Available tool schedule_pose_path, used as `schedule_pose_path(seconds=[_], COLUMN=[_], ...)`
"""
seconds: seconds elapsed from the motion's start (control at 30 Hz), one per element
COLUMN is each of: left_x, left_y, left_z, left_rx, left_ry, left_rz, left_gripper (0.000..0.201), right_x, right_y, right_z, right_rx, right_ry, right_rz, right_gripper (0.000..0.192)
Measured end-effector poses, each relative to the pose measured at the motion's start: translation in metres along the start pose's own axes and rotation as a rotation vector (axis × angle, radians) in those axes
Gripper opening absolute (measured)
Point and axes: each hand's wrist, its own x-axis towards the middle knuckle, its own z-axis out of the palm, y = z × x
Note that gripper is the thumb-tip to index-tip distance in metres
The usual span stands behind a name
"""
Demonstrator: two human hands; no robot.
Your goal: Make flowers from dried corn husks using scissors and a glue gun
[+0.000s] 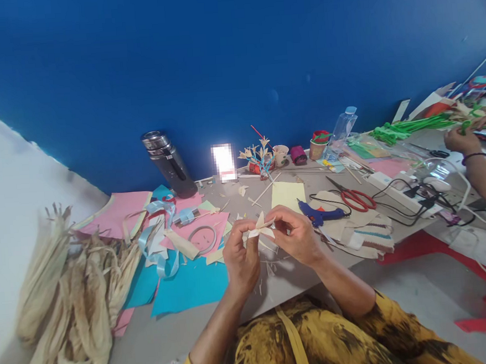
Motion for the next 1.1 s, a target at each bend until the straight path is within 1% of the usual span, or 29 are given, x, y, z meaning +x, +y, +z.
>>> schedule_pose_path(seconds=[0.1,0.27,0.37,0.53,0.63,0.73,0.9,1.03,1.1], left_x=[0.001,0.000,-0.002,-0.002,-0.002,-0.003,-0.003,-0.003,-0.003], left_y=[0.002,0.001,0.001,0.002,0.000,-0.004,-0.004,-0.003,-0.004], left_z=[0.000,0.002,0.003,0.003,0.003,0.004,0.007,0.011,0.013], left_rx=[0.024,-0.005,-0.014,0.028,0.016,-0.050,-0.237,-0.375,-0.435], left_ry=[0.021,0.045,0.064,0.061,0.056,0.068,0.115,0.084,0.086], left_rz=[0.060,0.102,0.122,0.144,0.138,0.055,-0.211,-0.259,-0.283], left_gripper=[0.013,0.009,0.007,0.007,0.006,0.005,0.013,0.011,0.012], right_x=[0.002,0.004,0.004,0.003,0.003,0.000,-0.005,-0.004,-0.003], right_y=[-0.001,-0.003,-0.004,-0.006,-0.006,-0.003,0.004,0.004,0.003], right_z=[-0.002,-0.003,-0.003,-0.002,0.000,0.002,0.004,0.005,0.006], right_rx=[-0.010,-0.031,-0.026,0.012,0.030,0.032,0.048,0.071,0.114], right_ry=[-0.004,-0.026,-0.034,-0.041,-0.031,-0.028,0.023,-0.001,-0.032], right_rz=[-0.017,-0.044,-0.016,0.052,0.090,0.120,0.197,0.213,0.251], right_gripper=[0.007,0.009,0.009,0.012,0.015,0.015,0.011,0.012,0.014])
